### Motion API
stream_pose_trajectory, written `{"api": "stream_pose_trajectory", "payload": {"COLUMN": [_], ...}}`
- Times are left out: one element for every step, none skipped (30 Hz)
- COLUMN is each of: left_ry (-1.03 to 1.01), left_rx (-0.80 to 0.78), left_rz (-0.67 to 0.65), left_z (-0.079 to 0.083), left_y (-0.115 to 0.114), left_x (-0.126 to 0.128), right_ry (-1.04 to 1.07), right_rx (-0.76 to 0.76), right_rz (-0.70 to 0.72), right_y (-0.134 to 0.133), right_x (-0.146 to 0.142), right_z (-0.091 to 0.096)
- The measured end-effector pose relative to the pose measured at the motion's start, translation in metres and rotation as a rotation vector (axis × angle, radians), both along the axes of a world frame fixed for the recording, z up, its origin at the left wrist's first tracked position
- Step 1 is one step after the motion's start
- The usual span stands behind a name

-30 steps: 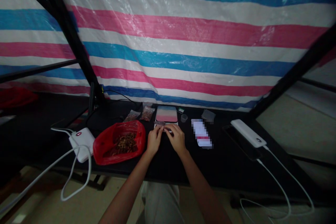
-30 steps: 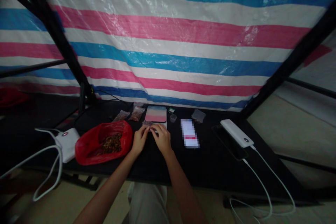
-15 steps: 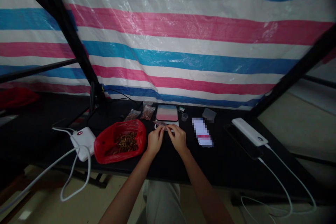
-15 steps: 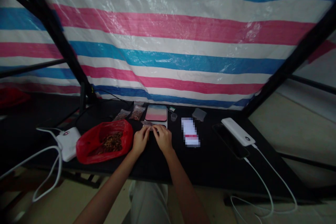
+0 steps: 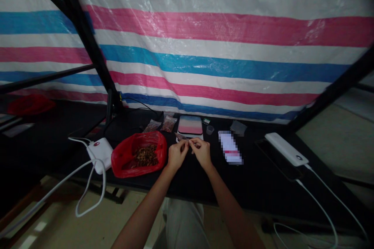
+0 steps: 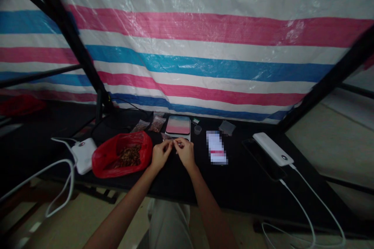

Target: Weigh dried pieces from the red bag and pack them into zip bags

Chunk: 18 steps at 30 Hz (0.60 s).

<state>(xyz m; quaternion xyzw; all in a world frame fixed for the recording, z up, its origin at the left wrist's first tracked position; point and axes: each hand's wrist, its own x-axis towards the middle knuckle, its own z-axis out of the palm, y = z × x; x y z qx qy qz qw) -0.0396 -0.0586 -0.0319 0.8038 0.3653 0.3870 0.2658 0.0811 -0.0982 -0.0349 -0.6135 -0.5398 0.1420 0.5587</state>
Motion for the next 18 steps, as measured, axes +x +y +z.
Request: {"api": "stream_pose_trajectory", "payload": {"left_ry": [0.01, 0.017, 0.019, 0.021, 0.024, 0.031, 0.041, 0.054, 0.067, 0.078, 0.088, 0.097, 0.107, 0.12, 0.141, 0.17, 0.204, 0.238], "left_rx": [0.004, 0.004, 0.001, -0.004, -0.007, -0.009, -0.007, -0.003, 0.004, 0.01, 0.017, 0.023, 0.032, 0.043, 0.057, 0.072, 0.086, 0.099], "left_rz": [0.025, 0.049, 0.068, 0.08, 0.083, 0.079, 0.071, 0.058, 0.045, 0.033, 0.023, 0.016, 0.014, 0.02, 0.033, 0.05, 0.069, 0.086], "left_z": [0.0002, 0.0003, 0.0003, 0.0002, 0.0001, -0.0002, -0.0005, -0.0009, -0.0013, -0.0016, -0.0019, -0.0021, -0.0022, -0.0023, -0.0024, -0.0025, -0.0026, -0.0028], "left_y": [-0.0002, -0.0004, -0.0006, -0.0007, -0.0008, -0.0008, -0.0007, -0.0004, -0.0002, 0.0001, 0.0003, 0.0005, 0.0006, 0.0005, 0.0004, 0.0002, 0.0, -0.0003], "left_x": [-0.0002, -0.0005, -0.0007, -0.0008, -0.0008, -0.0009, -0.0009, -0.0009, -0.001, -0.0012, -0.0013, -0.0015, -0.0015, -0.0015, -0.0014, -0.0012, -0.0009, -0.0006], "right_ry": [-0.005, -0.008, -0.008, -0.005, 0.003, 0.013, 0.025, 0.042, 0.062, 0.083, 0.105, 0.124, 0.137, 0.142, 0.139, 0.13, 0.117, 0.103], "right_rx": [-0.001, -0.004, -0.008, -0.015, -0.023, -0.031, -0.039, -0.041, -0.04, -0.036, -0.032, -0.031, -0.035, -0.037, -0.034, -0.026, -0.015, -0.003], "right_rz": [0.003, 0.016, 0.037, 0.064, 0.089, 0.107, 0.117, 0.116, 0.115, 0.116, 0.122, 0.13, 0.134, 0.131, 0.124, 0.114, 0.106, 0.101], "right_y": [-0.0001, -0.0002, -0.0003, -0.0004, -0.0003, -0.0002, 0.0001, 0.0005, 0.001, 0.0014, 0.0018, 0.0022, 0.0025, 0.0027, 0.003, 0.0032, 0.0034, 0.0035], "right_x": [-0.0003, -0.0005, -0.0006, -0.0006, -0.0006, -0.0005, -0.0003, -0.0002, -0.0001, 0.0, 0.0, 0.0, 0.0, 0.0, 0.0001, 0.0001, 0.0, -0.0001], "right_z": [-0.0002, -0.0003, -0.0004, -0.0005, -0.0005, -0.0005, -0.0004, -0.0003, -0.0001, 0.0, 0.0002, 0.0004, 0.0005, 0.0006, 0.0006, 0.0007, 0.0007, 0.0006]}}
